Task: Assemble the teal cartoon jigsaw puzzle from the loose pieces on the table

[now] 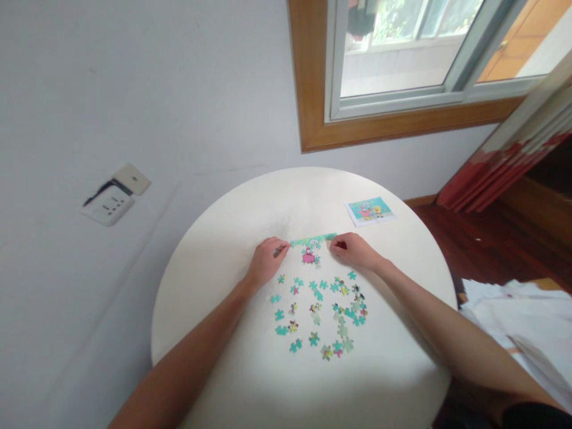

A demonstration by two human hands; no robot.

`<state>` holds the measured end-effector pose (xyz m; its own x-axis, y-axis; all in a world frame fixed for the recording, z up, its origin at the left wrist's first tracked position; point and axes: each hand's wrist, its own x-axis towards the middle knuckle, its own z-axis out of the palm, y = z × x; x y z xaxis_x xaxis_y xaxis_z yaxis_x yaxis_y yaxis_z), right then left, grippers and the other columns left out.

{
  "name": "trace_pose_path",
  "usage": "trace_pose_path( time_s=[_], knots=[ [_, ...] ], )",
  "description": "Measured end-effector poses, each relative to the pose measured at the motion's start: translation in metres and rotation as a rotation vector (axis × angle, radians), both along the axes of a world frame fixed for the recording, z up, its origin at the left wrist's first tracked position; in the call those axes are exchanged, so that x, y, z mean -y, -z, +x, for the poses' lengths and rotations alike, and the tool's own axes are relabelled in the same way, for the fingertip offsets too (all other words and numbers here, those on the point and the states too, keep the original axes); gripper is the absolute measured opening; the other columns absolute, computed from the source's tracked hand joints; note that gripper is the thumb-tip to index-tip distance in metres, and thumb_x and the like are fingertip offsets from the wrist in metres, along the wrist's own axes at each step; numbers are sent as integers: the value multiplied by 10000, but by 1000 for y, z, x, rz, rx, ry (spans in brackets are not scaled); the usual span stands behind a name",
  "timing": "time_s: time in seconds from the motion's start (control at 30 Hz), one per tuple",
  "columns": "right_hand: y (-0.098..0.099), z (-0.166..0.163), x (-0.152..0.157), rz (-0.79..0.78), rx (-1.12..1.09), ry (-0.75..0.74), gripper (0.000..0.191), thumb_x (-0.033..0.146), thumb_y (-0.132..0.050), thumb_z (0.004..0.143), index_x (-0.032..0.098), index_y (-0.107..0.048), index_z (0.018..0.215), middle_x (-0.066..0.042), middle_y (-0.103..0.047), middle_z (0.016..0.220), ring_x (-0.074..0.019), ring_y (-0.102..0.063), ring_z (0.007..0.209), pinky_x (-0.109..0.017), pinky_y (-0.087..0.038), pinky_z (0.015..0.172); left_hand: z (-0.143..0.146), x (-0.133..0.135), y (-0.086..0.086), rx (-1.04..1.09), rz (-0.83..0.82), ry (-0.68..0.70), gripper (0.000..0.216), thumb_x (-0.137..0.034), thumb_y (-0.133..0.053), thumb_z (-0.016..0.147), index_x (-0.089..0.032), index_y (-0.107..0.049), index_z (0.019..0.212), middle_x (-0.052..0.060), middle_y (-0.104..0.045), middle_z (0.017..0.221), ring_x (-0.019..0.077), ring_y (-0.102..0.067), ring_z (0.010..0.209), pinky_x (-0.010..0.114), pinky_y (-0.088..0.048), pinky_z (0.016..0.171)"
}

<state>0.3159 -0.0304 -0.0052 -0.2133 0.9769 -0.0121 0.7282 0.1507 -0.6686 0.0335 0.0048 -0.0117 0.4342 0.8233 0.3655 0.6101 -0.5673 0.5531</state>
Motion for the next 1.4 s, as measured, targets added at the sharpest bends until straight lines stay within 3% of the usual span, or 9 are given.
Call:
trace_pose_path(
  time_s=[0.13,0.3,0.47,0.6,0.77,1.0,1.2,1.4],
  knots=[
    [2,1,-1,3,-6,-5,177,241,-545,813,178,-697,748,-38,-678,708,-142,-524,632,-261,-372,622,0,2,-6,-57,-27,95,158,-208,-560,917,-201,-714,888,49,-716,891,189,-647,848,329,-499,833],
    [5,2,-1,-4,-14,-6,174,246,-541,814,185,-691,749,-34,-674,707,-144,-521,631,-265,-374,623,0,16,-25,-236,-123,277,168,-253,-570,919,-224,-719,846,36,-710,861,192,-636,844,314,-470,799],
    [8,3,-2,3,-11,-13,170,244,-543,814,188,-694,759,-27,-668,694,-142,-519,620,-269,-364,612,-3,38,-37,-376,-259,226,76,-255,-679,818,-223,-706,755,2,-684,763,180,-619,734,287,-431,697],
    [8,3,-2,7,-12,-9,175,243,-544,818,182,-700,765,-26,-666,691,-144,-529,624,-268,-360,610,2,55,-42,-486,-323,136,120,-298,-780,723,-212,-705,758,21,-694,787,210,-626,769,283,-410,664],
    [6,2,-1,9,-4,-10,182,243,-542,815,179,-699,753,-26,-667,686,-145,-533,617,-270,-365,612,9,66,-41,-514,-312,116,85,-176,-769,722,-204,-697,756,42,-695,833,245,-632,887,311,-438,745],
    [5,2,-1,8,-9,-11,183,253,-540,820,179,-693,750,-36,-682,717,-147,-542,631,-264,-358,603,7,63,-37,-479,-325,217,113,-104,-720,764,-204,-703,815,51,-670,915,237,-600,970,323,-435,846],
    [3,1,0,7,11,-1,199,267,-532,832,178,-695,761,-31,-674,711,-144,-534,629,-267,-351,607,9,69,-35,-539,-255,270,177,-42,-614,794,-190,-655,705,50,-644,859,226,-579,915,326,-419,835],
    [5,2,-1,10,-1,-14,204,273,-529,834,179,-702,779,-41,-686,727,-146,-533,635,-268,-362,613,11,69,-32,-480,-333,214,190,-29,-637,768,-189,-644,870,45,-674,920,222,-601,926,309,-423,825]
  ],
)
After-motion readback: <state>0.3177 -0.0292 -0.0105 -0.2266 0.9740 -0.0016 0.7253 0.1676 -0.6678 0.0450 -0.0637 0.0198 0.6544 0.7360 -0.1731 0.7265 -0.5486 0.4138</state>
